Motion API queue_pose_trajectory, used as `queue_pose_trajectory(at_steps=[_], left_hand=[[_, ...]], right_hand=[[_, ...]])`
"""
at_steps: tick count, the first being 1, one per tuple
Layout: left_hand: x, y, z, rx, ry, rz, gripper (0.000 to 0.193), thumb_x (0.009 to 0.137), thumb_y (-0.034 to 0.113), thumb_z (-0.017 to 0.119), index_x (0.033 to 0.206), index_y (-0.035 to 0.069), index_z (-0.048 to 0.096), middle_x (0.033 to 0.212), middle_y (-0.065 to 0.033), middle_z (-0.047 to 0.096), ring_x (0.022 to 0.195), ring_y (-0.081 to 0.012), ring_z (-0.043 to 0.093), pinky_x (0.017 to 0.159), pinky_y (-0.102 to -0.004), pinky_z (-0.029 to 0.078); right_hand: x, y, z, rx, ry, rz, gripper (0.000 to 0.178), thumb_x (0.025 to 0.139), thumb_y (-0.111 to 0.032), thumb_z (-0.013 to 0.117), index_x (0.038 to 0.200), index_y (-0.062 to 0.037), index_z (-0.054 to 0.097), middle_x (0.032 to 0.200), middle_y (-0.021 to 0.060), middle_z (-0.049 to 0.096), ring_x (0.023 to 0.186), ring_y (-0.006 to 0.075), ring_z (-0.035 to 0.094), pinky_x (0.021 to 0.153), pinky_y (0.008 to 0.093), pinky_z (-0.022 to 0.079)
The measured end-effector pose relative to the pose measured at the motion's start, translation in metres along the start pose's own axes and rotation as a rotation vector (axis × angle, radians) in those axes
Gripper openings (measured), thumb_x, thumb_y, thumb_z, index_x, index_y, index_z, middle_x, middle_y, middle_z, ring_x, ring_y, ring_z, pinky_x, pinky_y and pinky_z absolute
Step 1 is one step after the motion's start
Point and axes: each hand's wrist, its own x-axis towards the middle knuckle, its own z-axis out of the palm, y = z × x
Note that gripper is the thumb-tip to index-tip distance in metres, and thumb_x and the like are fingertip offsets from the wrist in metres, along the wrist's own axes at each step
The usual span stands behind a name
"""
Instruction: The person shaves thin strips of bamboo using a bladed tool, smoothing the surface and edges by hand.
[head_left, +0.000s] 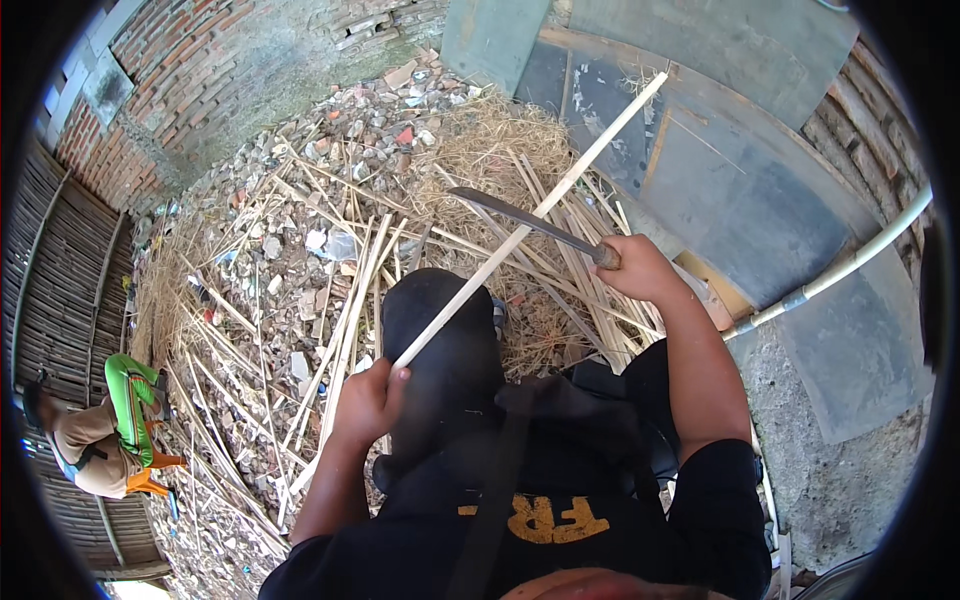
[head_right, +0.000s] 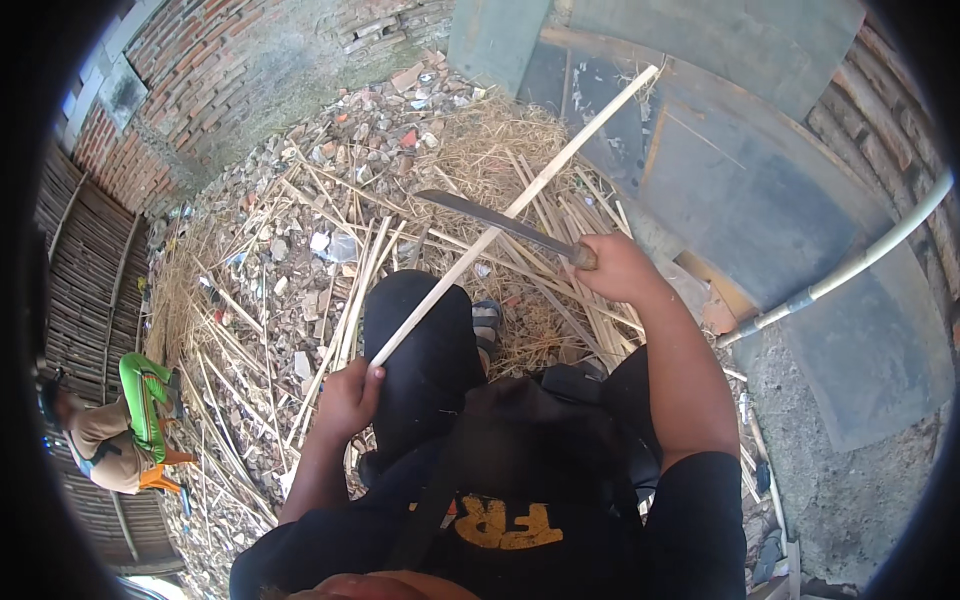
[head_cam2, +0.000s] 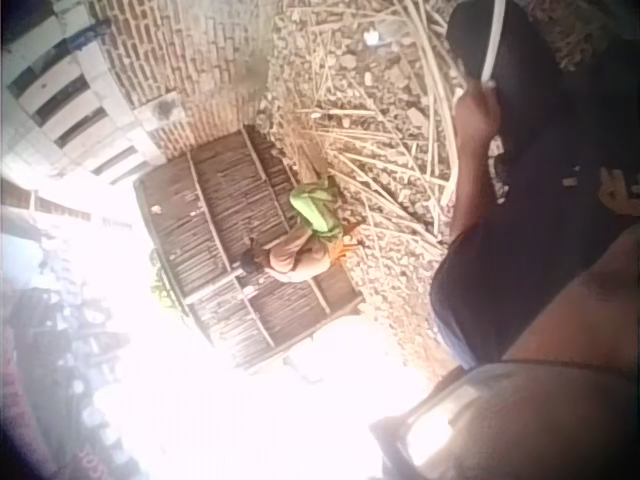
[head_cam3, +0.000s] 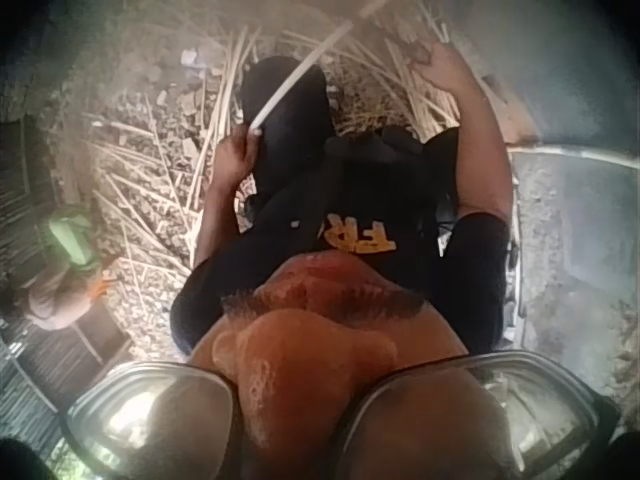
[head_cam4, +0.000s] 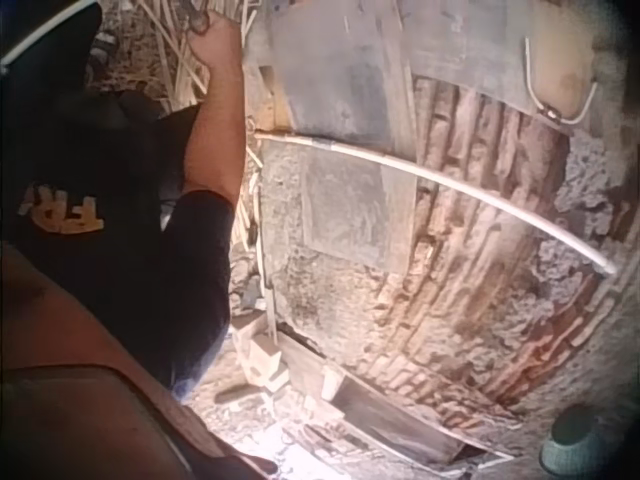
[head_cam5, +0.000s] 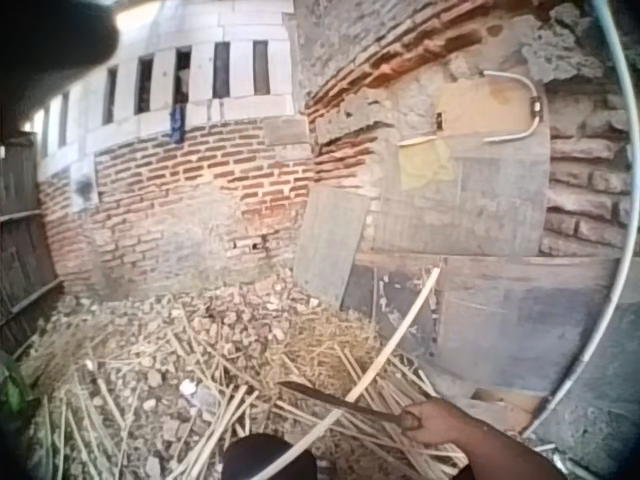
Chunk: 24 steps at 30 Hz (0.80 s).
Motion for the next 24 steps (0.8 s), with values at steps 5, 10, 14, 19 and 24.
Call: queue_pose_trajectory(at_steps=[5,10,14,19,24], left_hand=[[0.001,0.000,-0.005,-0.009,-0.031,-0.010,0.037,0.101,0.034,0.059,0.081,0.002,0.057,0.065,-0.0252,0.060,0.066,-0.0481,0.063,0.061,-0.0536,0.049],[0.000,-0.004,-0.009,-0.008,-0.066,-0.009,0.037,0.101,0.036,0.059,0.085,0.003,0.059,0.069,-0.0260,0.063,0.071,-0.0490,0.064,0.064,-0.0559,0.050],[-0.005,0.006,-0.007,0.022,-0.134,-0.002,0.036,0.101,0.037,0.057,0.088,0.004,0.059,0.072,-0.0264,0.064,0.073,-0.0499,0.065,0.067,-0.0578,0.051],[-0.001,0.008,0.000,0.011,-0.123,-0.028,0.036,0.102,0.037,0.056,0.087,0.004,0.059,0.074,-0.0272,0.065,0.074,-0.0502,0.065,0.069,-0.0588,0.051],[0.000,0.007,-0.002,0.016,-0.109,-0.010,0.036,0.101,0.035,0.058,0.085,0.003,0.058,0.071,-0.0270,0.064,0.072,-0.0498,0.065,0.067,-0.0580,0.050]], right_hand=[[0.001,-0.011,-0.002,-0.091,0.021,0.017,0.025,0.082,-0.026,0.078,0.095,-0.0058,0.070,0.069,0.0179,0.062,0.066,0.0374,0.061,0.065,0.0448,0.048],[-0.004,-0.028,0.002,-0.153,0.001,-0.081,0.022,0.079,-0.022,0.078,0.090,-0.0059,0.068,0.073,0.0182,0.064,0.072,0.0395,0.064,0.067,0.0466,0.050],[-0.005,-0.045,-0.001,-0.081,-0.136,-0.121,0.021,0.079,-0.020,0.078,0.091,-0.0051,0.068,0.075,0.0182,0.065,0.074,0.0376,0.065,0.069,0.0446,0.051],[0.004,-0.022,-0.005,-0.003,-0.121,0.062,0.024,0.077,-0.021,0.076,0.096,-0.0072,0.071,0.080,0.0175,0.069,0.076,0.0366,0.066,0.072,0.0435,0.053],[-0.006,-0.052,0.001,-0.082,-0.115,-0.029,0.021,0.078,-0.018,0.076,0.092,-0.0040,0.069,0.074,0.0191,0.064,0.072,0.0346,0.064,0.070,0.0440,0.050]])
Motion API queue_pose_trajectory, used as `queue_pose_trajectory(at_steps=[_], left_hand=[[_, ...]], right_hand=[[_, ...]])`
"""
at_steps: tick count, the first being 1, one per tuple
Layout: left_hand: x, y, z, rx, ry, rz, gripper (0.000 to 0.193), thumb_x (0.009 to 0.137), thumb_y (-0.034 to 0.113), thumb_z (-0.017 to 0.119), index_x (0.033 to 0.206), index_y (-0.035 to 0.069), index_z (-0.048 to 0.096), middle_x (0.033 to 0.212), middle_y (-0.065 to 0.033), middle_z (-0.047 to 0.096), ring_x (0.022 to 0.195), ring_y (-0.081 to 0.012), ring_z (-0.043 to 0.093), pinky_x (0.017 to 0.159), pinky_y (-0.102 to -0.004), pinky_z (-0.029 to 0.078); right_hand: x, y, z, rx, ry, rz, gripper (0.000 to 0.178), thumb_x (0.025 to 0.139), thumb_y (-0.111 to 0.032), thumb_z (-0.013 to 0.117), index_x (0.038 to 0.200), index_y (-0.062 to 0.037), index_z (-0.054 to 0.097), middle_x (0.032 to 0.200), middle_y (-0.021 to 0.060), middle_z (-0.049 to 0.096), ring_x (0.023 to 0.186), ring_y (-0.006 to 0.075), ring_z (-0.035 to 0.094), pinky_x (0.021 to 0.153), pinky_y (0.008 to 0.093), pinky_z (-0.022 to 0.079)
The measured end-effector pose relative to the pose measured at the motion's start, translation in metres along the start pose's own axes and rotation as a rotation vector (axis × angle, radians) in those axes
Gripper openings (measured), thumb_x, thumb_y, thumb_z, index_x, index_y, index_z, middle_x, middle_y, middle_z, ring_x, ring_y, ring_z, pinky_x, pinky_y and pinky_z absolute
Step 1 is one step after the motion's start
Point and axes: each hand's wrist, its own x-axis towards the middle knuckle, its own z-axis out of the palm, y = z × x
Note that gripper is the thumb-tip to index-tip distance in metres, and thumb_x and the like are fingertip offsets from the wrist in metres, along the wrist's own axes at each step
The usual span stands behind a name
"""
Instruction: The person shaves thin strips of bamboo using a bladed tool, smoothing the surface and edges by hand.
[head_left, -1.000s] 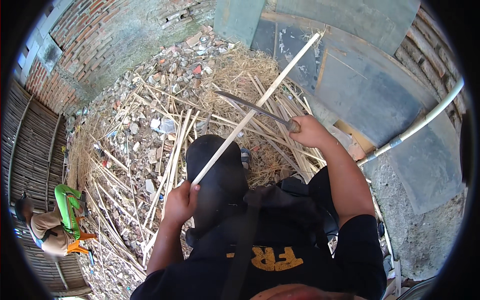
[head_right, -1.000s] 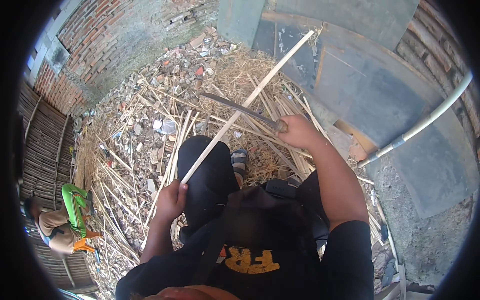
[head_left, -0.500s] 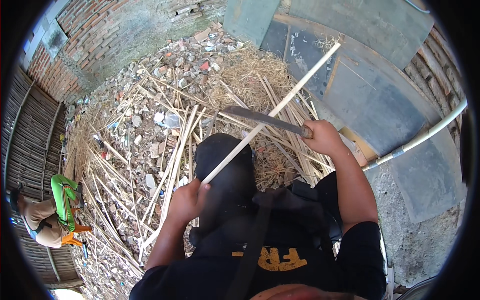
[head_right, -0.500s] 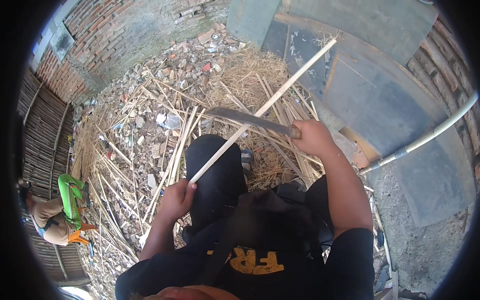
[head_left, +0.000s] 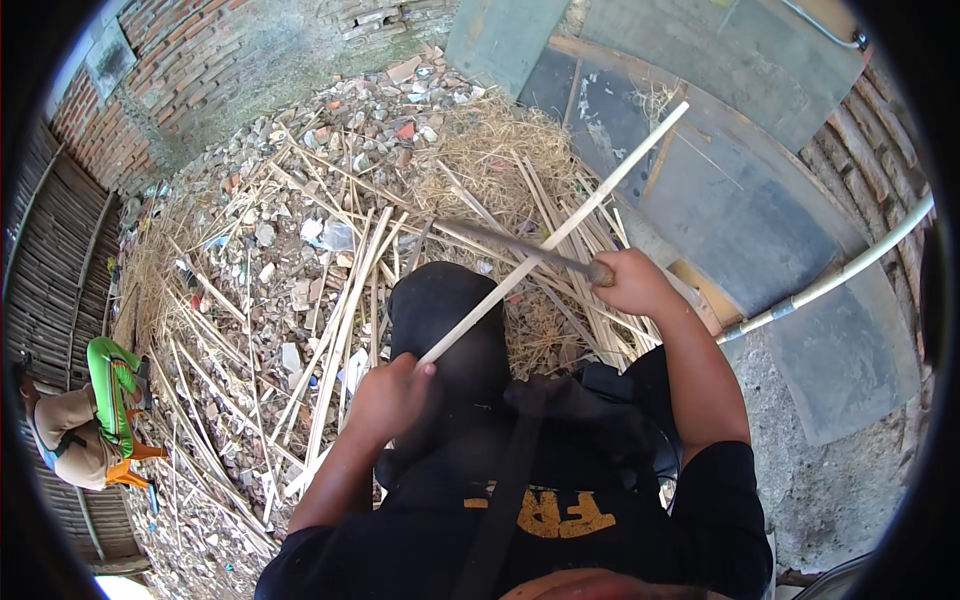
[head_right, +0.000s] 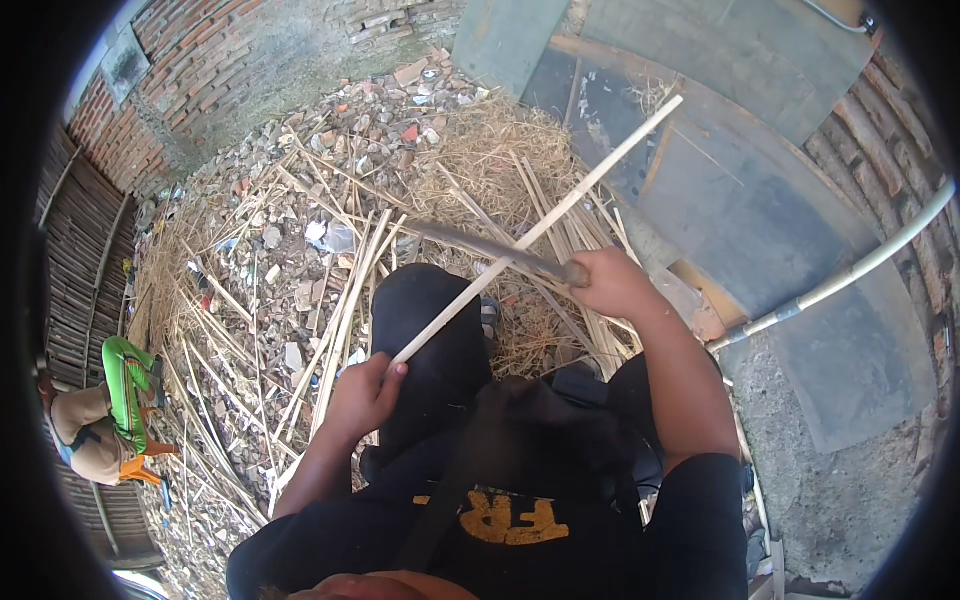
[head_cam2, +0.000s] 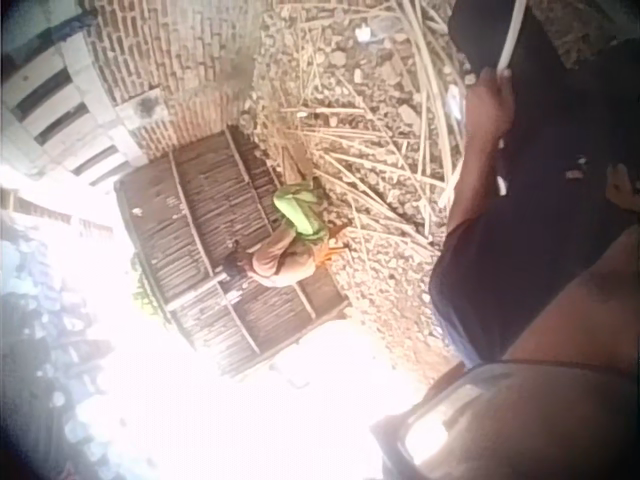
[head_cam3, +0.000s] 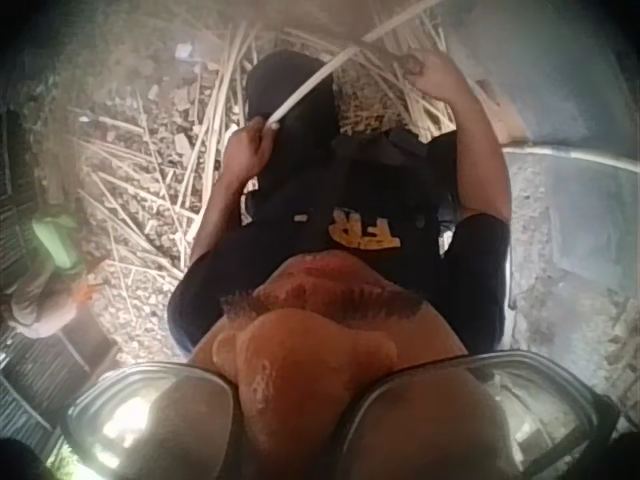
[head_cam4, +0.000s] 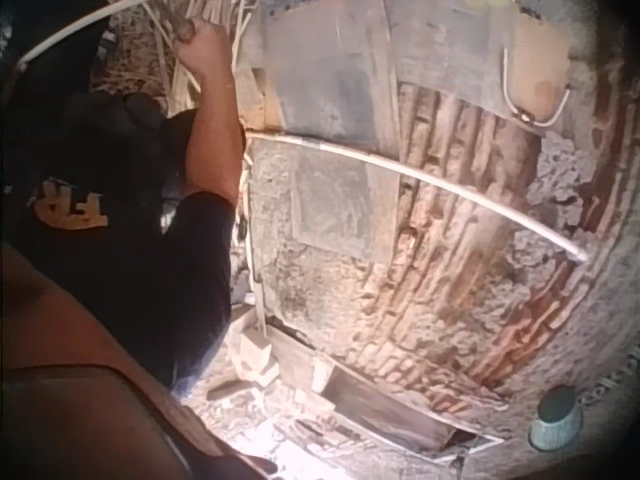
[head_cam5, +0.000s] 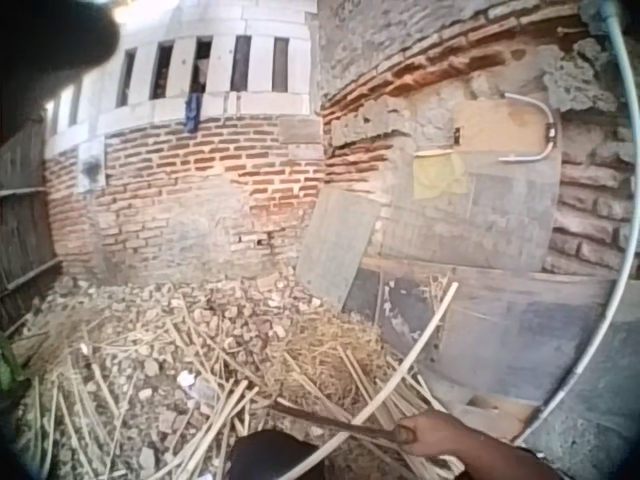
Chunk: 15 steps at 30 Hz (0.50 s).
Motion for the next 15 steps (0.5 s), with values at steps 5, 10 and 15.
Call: queue_pose_trajectory(at_steps=[5,10,15], left_hand=[[0.001,-0.003,-0.001,-0.055,0.007,0.044,0.036,0.101,0.031,0.061,0.080,0.003,0.055,0.066,-0.0257,0.061,0.067,-0.0480,0.063,0.061,-0.0552,0.047],[0.003,-0.003,0.004,-0.052,0.056,0.088,0.037,0.100,0.027,0.062,0.075,0.002,0.051,0.060,-0.0226,0.056,0.059,-0.0453,0.059,0.055,-0.0510,0.043],[0.007,0.004,-0.004,-0.068,-0.007,0.052,0.038,0.100,0.024,0.063,0.072,0.003,0.049,0.056,-0.0200,0.052,0.051,-0.0404,0.055,0.050,-0.0470,0.039]], right_hand=[[0.013,0.021,0.010,-0.009,-0.071,-0.058,0.026,0.076,-0.020,0.072,0.097,-0.0050,0.070,0.081,0.0207,0.067,0.078,0.0371,0.067,0.073,0.0455,0.053],[0.016,0.075,0.005,0.118,0.098,0.163,0.029,0.077,-0.021,0.070,0.100,-0.0036,0.071,0.083,0.0220,0.068,0.080,0.0380,0.068,0.075,0.0453,0.054],[0.008,0.042,0.018,0.133,0.014,0.010,0.021,0.079,-0.020,0.074,0.091,-0.0043,0.068,0.075,0.0170,0.066,0.072,0.0320,0.066,0.070,0.0425,0.051]])
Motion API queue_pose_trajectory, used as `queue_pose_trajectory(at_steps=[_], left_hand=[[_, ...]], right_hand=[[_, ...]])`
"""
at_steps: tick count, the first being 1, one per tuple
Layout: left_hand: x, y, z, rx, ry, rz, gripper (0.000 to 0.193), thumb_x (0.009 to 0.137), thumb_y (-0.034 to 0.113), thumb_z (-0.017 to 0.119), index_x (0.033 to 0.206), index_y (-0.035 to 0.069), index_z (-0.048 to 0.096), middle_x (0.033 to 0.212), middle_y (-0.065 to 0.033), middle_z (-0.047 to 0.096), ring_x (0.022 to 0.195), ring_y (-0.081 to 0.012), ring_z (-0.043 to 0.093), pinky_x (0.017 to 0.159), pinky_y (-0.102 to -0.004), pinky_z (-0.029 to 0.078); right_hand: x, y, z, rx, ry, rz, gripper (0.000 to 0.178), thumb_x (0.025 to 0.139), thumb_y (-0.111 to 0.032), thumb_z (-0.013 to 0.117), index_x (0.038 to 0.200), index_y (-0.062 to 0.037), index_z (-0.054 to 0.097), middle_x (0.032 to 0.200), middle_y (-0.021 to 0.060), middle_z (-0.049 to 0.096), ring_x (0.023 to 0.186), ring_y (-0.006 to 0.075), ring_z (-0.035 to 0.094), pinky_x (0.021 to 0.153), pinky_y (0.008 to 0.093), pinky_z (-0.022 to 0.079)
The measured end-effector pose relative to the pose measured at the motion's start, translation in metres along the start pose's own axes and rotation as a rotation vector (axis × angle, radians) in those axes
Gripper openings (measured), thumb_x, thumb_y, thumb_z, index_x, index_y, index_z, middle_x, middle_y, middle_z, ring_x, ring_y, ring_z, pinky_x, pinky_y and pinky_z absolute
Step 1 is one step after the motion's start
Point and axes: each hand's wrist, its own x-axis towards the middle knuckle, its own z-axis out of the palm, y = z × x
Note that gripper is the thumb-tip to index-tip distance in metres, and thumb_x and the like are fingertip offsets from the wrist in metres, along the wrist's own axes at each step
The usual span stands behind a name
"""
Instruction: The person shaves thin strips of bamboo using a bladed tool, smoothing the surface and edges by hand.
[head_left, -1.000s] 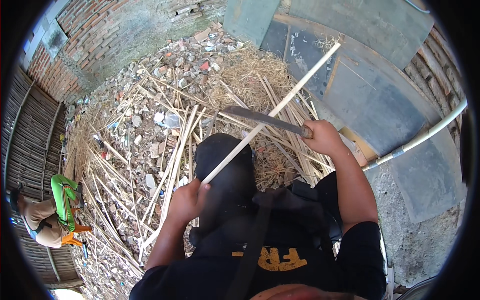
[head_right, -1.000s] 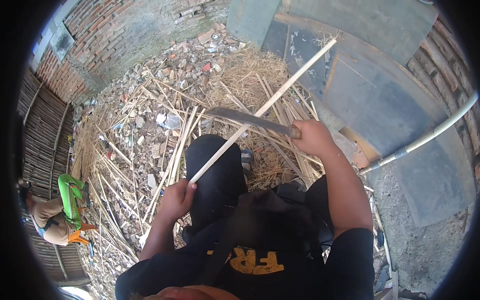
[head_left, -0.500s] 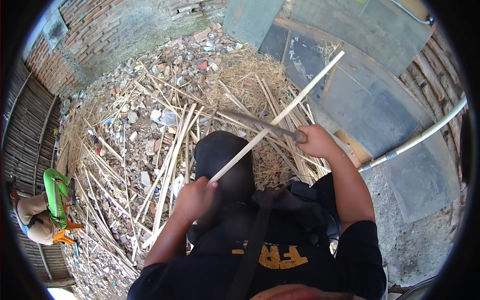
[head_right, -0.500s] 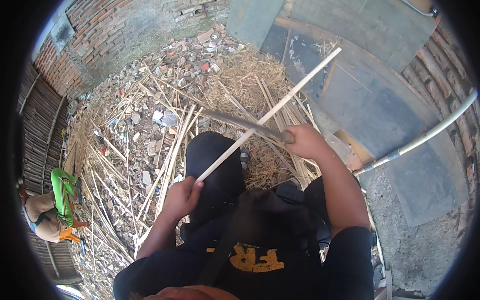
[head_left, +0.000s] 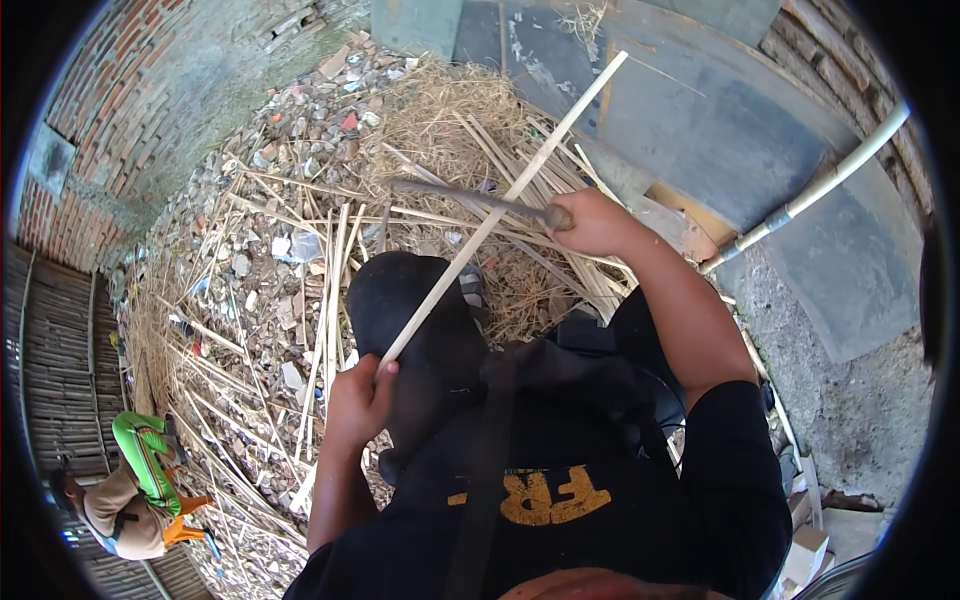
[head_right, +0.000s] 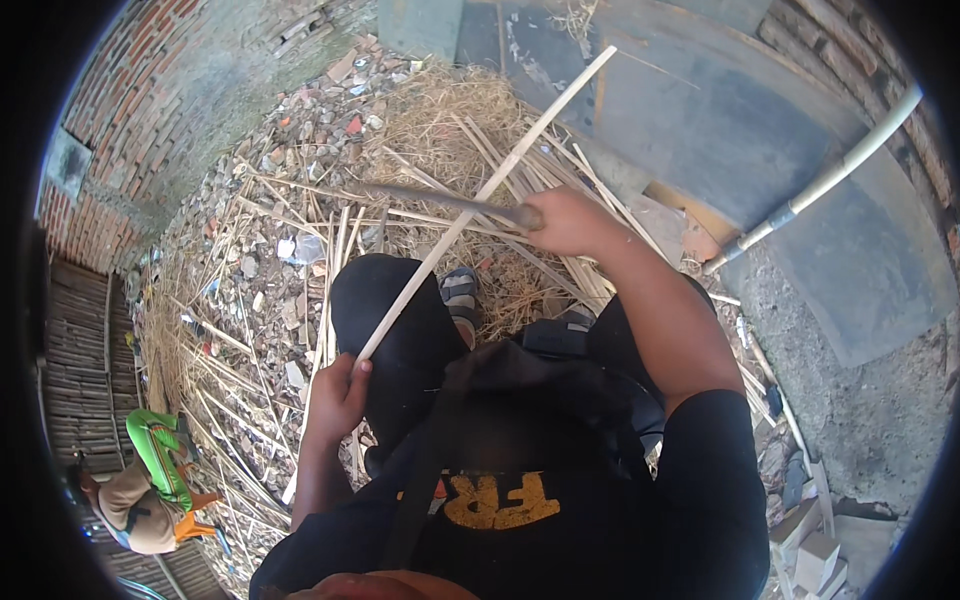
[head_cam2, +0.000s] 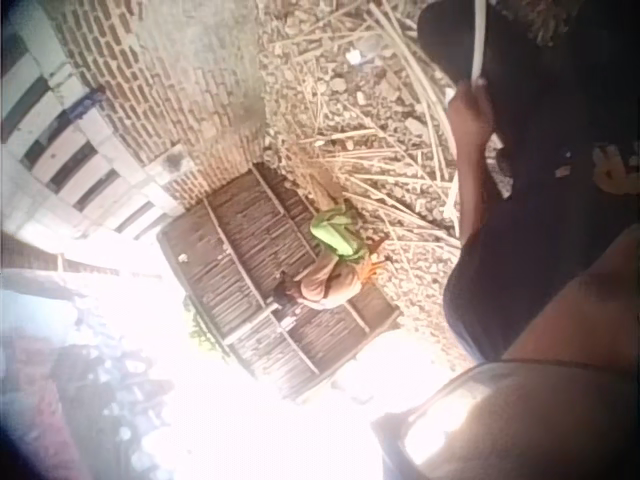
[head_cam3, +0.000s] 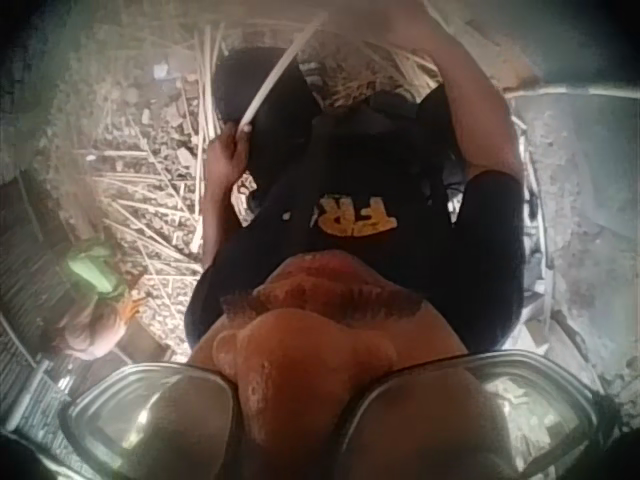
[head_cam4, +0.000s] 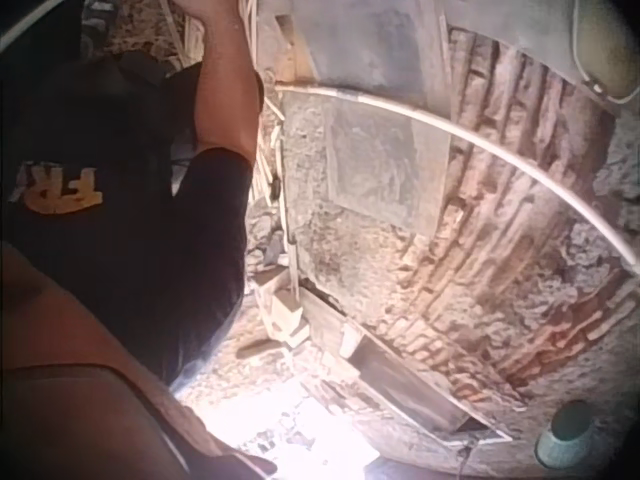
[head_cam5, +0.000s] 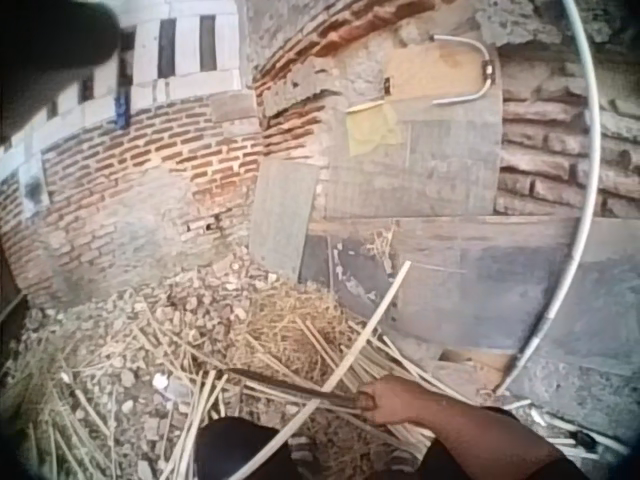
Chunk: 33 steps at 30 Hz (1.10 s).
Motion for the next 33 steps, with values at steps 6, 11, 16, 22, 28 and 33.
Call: queue_pose_trajectory(at_steps=[6,11,16,22,28,33], left_hand=[[0.001,-0.005,0.007,-0.013,0.005,0.039,0.040,0.101,0.024,0.062,0.071,0.003,0.047,0.053,-0.0171,0.049,0.046,-0.0352,0.050,0.047,-0.0436,0.035],[0.005,0.004,0.005,0.023,0.011,0.035,0.041,0.102,0.026,0.062,0.071,0.003,0.048,0.053,-0.0159,0.048,0.045,-0.0309,0.048,0.046,-0.0420,0.035],[0.007,-0.001,0.001,-0.014,-0.042,-0.006,0.042,0.102,0.027,0.062,0.071,0.003,0.048,0.052,-0.0144,0.047,0.045,-0.0258,0.046,0.047,-0.0404,0.035],[0.004,-0.007,0.004,-0.053,-0.020,-0.006,0.042,0.102,0.027,0.062,0.071,0.003,0.049,0.051,-0.0103,0.044,0.048,-0.0166,0.043,0.047,-0.0381,0.034],[0.002,-0.004,0.015,-0.009,0.098,0.070,0.041,0.102,0.025,0.063,0.070,0.003,0.050,0.052,-0.0129,0.046,0.045,-0.0225,0.046,0.047,-0.0398,0.035],[0.002,0.002,0.010,-0.016,0.070,0.025,0.040,0.102,0.026,0.063,0.071,0.003,0.050,0.052,-0.0134,0.047,0.044,-0.0232,0.045,0.047,-0.0402,0.035]], right_hand=[[0.008,0.018,-0.002,-0.021,-0.076,0.029,0.025,0.077,-0.022,0.073,0.095,-0.0039,0.070,0.082,0.0169,0.069,0.080,0.0339,0.069,0.073,0.0460,0.053],[0.018,0.065,-0.015,-0.024,0.087,0.219,0.034,0.078,-0.026,0.072,0.103,-0.0022,0.071,0.093,0.0224,0.070,0.090,0.0389,0.069,0.082,0.0460,0.054],[0.002,0.018,-0.018,-0.031,-0.009,0.112,0.021,0.076,-0.020,0.069,0.094,-0.0087,0.071,0.085,0.0159,0.070,0.085,0.0366,0.069,0.077,0.0468,0.053],[-0.009,-0.023,-0.005,-0.193,-0.106,-0.080,0.025,0.075,-0.021,0.075,0.097,-0.0093,0.072,0.081,0.0144,0.070,0.079,0.0352,0.068,0.073,0.0454,0.054],[0.015,0.051,-0.008,0.091,0.053,0.141,0.041,0.079,-0.026,0.074,0.111,-0.0020,0.071,0.096,0.0209,0.072,0.091,0.0350,0.069,0.083,0.0431,0.054],[0.007,0.041,-0.008,-0.018,0.160,0.119,0.034,0.078,-0.022,0.070,0.107,-0.0042,0.072,0.097,0.0202,0.072,0.091,0.0367,0.069,0.081,0.0448,0.053]])
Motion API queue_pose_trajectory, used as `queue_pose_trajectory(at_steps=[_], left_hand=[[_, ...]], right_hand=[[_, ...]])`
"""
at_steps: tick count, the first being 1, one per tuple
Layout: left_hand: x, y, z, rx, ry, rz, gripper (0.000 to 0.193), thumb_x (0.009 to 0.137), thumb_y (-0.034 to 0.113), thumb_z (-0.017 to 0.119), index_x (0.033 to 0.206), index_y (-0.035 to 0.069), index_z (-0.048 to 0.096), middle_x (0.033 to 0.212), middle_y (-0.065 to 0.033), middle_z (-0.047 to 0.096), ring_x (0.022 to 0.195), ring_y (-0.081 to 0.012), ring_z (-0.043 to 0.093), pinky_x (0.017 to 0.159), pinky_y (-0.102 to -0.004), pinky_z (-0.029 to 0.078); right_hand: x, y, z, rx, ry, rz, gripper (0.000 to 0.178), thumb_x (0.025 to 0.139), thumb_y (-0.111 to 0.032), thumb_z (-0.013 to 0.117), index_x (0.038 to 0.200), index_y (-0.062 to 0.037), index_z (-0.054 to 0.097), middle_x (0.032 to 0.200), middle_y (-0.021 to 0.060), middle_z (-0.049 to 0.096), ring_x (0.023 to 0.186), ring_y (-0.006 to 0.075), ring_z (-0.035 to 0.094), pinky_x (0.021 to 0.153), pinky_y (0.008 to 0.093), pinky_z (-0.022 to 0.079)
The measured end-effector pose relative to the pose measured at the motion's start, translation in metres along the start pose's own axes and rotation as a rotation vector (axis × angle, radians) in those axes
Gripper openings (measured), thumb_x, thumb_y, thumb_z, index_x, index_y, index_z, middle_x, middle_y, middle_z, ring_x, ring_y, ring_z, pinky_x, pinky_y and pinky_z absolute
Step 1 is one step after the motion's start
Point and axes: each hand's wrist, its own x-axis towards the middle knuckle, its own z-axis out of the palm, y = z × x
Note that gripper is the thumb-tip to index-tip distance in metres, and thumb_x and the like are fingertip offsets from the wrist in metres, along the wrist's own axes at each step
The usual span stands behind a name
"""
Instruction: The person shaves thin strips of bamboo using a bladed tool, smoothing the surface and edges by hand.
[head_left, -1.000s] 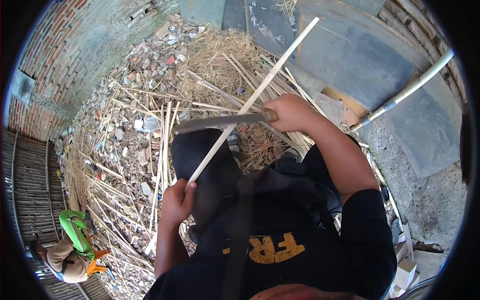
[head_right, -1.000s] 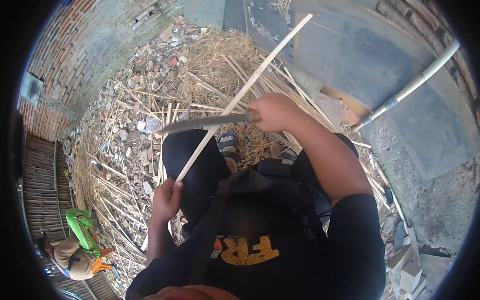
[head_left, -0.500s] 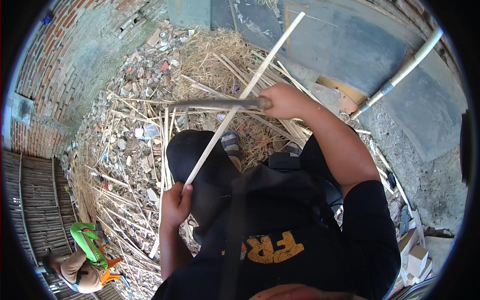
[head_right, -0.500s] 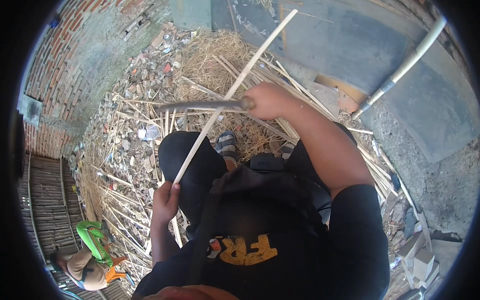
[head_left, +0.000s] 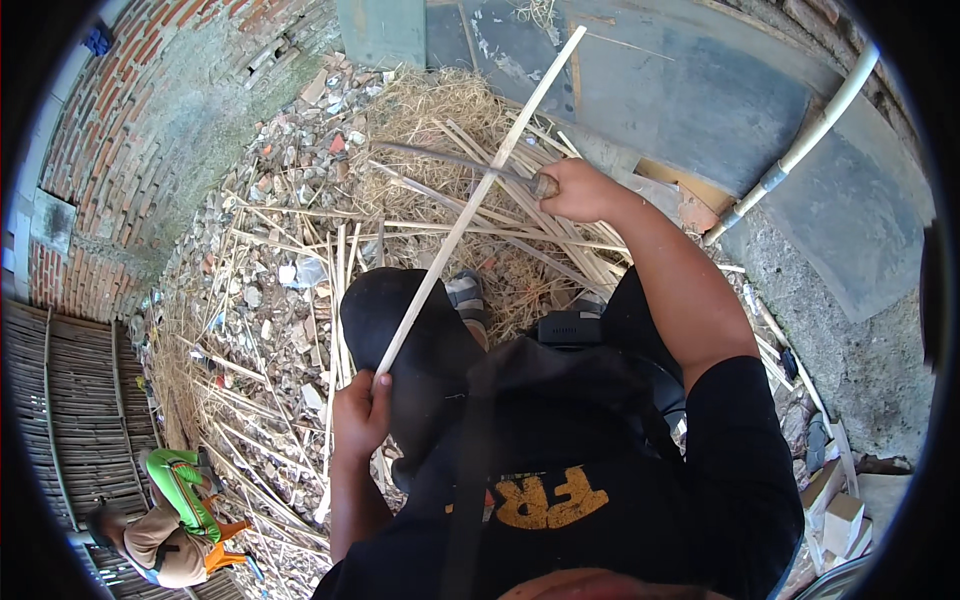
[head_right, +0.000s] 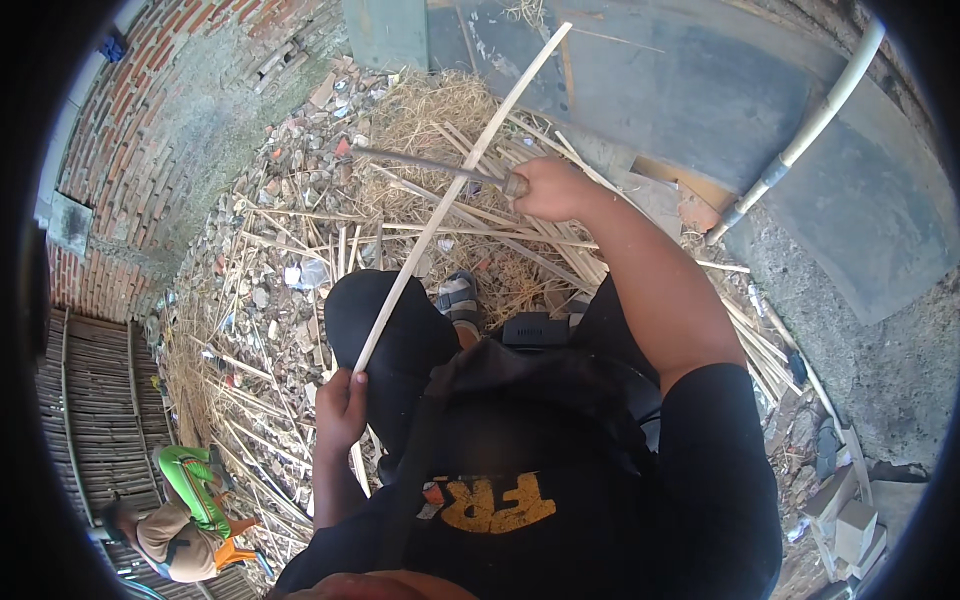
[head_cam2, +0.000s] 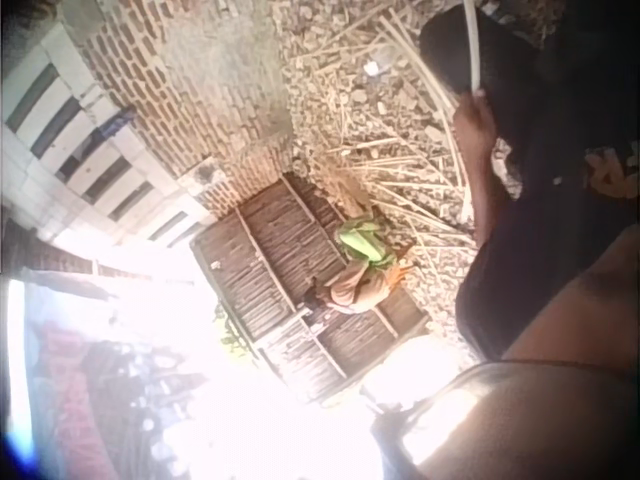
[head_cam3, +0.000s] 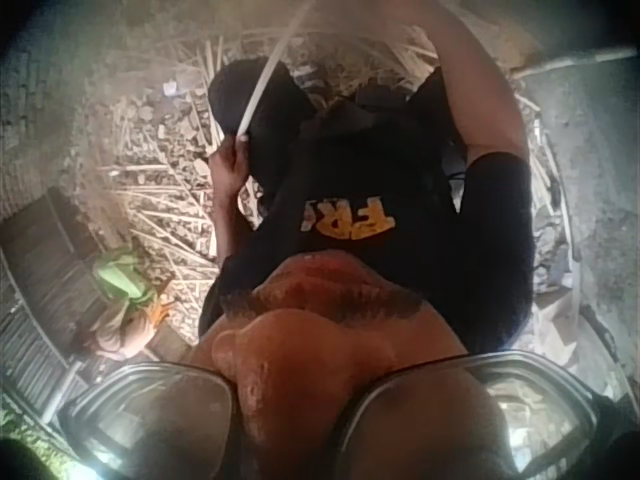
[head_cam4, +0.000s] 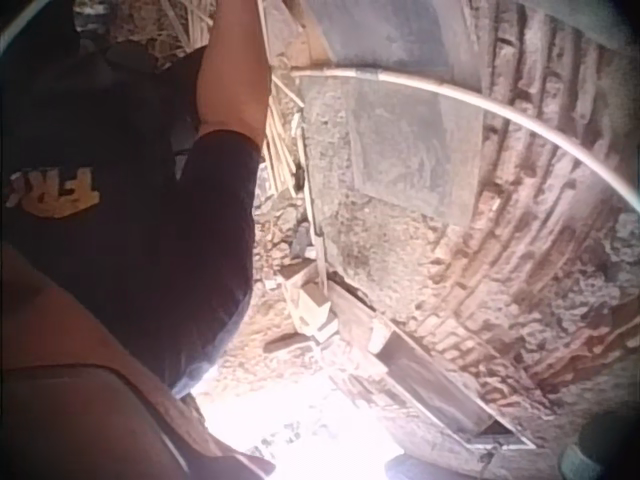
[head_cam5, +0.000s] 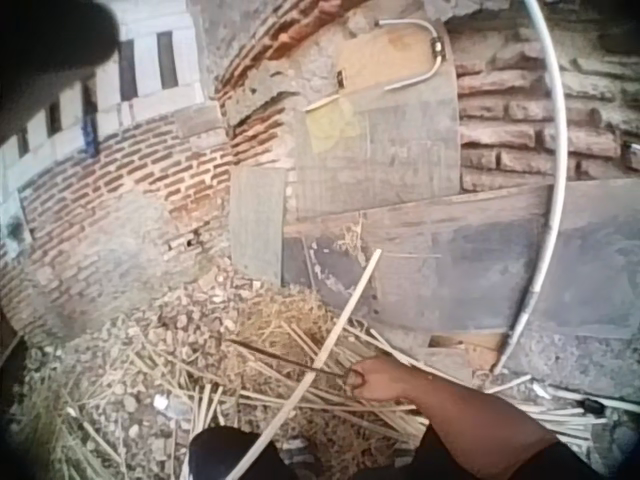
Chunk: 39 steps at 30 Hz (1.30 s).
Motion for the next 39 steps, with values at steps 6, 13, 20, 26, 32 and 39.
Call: queue_pose_trajectory(at_steps=[6,13,20,26,32,39], left_hand=[[0.002,-0.003,-0.001,0.003,-0.041,-0.015,0.041,0.102,0.026,0.063,0.071,0.003,0.050,0.052,-0.0126,0.046,0.045,-0.0216,0.043,0.047,-0.0390,0.035],[0.003,-0.007,0.002,-0.015,-0.021,0.006,0.042,0.102,0.027,0.062,0.070,0.003,0.050,0.052,-0.0131,0.046,0.045,-0.0220,0.045,0.046,-0.0391,0.035],[0.002,-0.004,0.000,-0.031,-0.024,-0.024,0.043,0.102,0.028,0.063,0.069,0.002,0.050,0.052,-0.0133,0.047,0.045,-0.0224,0.046,0.047,-0.0395,0.035],[0.002,-0.005,-0.004,-0.035,-0.058,-0.039,0.043,0.102,0.027,0.063,0.069,0.002,0.050,0.051,-0.0120,0.046,0.045,-0.0204,0.044,0.046,-0.0387,0.034],[0.003,-0.004,-0.002,-0.024,-0.050,-0.027,0.042,0.101,0.027,0.063,0.070,0.003,0.050,0.051,-0.0118,0.046,0.045,-0.0205,0.043,0.046,-0.0389,0.034],[0.004,-0.001,-0.007,0.002,-0.077,-0.053,0.042,0.101,0.028,0.062,0.071,0.002,0.049,0.054,-0.0144,0.049,0.046,-0.0254,0.046,0.048,-0.0408,0.036]], right_hand=[[-0.019,-0.042,0.001,-0.080,-0.259,-0.151,0.016,0.075,-0.020,0.070,0.088,-0.0098,0.069,0.085,0.0157,0.070,0.087,0.0376,0.069,0.075,0.0484,0.053],[-0.010,-0.023,-0.002,0.075,-0.229,-0.126,0.020,0.078,-0.021,0.073,0.090,-0.0061,0.068,0.077,0.0160,0.067,0.076,0.0371,0.066,0.070,0.0464,0.051],[-0.010,-0.029,0.006,-0.037,-0.164,-0.119,0.023,0.078,-0.023,0.073,0.093,-0.0064,0.069,0.080,0.0181,0.068,0.080,0.0376,0.067,0.072,0.0476,0.052],[-0.014,-0.046,0.006,-0.086,-0.256,-0.166,0.023,0.074,-0.021,0.073,0.093,-0.0087,0.071,0.081,0.0176,0.069,0.083,0.0364,0.069,0.073,0.0474,0.052],[-0.010,-0.022,-0.006,0.054,-0.245,-0.080,0.024,0.079,-0.024,0.074,0.092,-0.0041,0.069,0.075,0.0183,0.065,0.075,0.0369,0.065,0.069,0.0460,0.050],[-0.010,-0.015,0.001,-0.005,-0.176,-0.076,0.030,0.081,-0.026,0.075,0.100,-0.0043,0.071,0.079,0.0205,0.067,0.078,0.0373,0.066,0.073,0.0455,0.051]])
